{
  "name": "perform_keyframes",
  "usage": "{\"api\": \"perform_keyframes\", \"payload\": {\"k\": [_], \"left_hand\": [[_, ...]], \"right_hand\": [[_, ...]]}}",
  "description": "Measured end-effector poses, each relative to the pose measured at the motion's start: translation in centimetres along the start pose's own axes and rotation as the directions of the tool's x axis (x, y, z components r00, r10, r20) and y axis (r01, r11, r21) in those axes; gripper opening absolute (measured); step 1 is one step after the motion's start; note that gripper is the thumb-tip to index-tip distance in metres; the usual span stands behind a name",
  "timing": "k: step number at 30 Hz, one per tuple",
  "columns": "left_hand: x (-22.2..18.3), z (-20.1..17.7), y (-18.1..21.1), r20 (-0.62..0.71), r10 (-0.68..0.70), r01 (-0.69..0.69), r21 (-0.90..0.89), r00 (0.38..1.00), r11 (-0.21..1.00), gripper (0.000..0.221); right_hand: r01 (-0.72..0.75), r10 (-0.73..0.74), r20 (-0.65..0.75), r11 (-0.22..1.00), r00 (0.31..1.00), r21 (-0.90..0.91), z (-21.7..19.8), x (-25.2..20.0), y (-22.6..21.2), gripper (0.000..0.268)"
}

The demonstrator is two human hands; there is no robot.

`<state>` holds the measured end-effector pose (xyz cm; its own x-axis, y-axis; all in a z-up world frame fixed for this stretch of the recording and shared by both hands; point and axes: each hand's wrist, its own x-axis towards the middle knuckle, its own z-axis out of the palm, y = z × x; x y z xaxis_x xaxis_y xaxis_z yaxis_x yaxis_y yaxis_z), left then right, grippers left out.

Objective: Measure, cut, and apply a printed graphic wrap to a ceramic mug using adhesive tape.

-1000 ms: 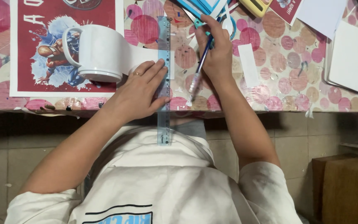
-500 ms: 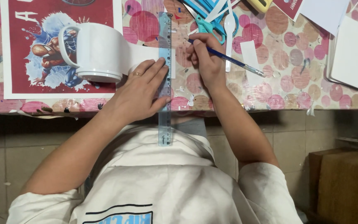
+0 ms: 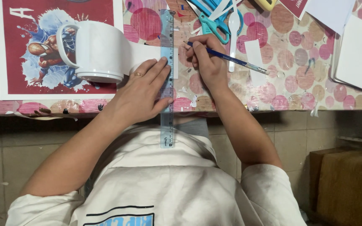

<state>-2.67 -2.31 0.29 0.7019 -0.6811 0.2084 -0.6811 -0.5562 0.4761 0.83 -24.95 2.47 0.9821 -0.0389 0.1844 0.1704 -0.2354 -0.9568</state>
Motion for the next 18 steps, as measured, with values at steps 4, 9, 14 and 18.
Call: {"api": "perform_keyframes", "payload": {"k": [4,9,14,18], "left_hand": [[0.06,-0.01,0.08,0.026,-0.02,0.02,-0.01,0.999,1.0,0.076],[0.05,-0.04,0.07,0.005,-0.004,0.004,-0.003,1.0,1.0,0.075],[0.1,-0.09,0.14,0.016,-0.015,0.015,0.016,1.0,1.0,0.076],[0.15,-0.11,0.13,0.025,-0.015,0.015,0.005,1.0,1.0,0.076]], "right_hand": [[-0.01,0.01,-0.004,1.0,1.0,-0.004,-0.01,0.0,0.59,0.019],[-0.004,0.004,0.002,1.0,1.0,0.012,0.18,-0.03,0.6,0.018],[-0.056,0.056,-0.011,0.998,0.998,0.012,0.3,-0.2,0.26,0.013],[0.064,-0.062,0.027,0.993,0.998,-0.104,0.19,-0.23,0.85,0.011]]}}
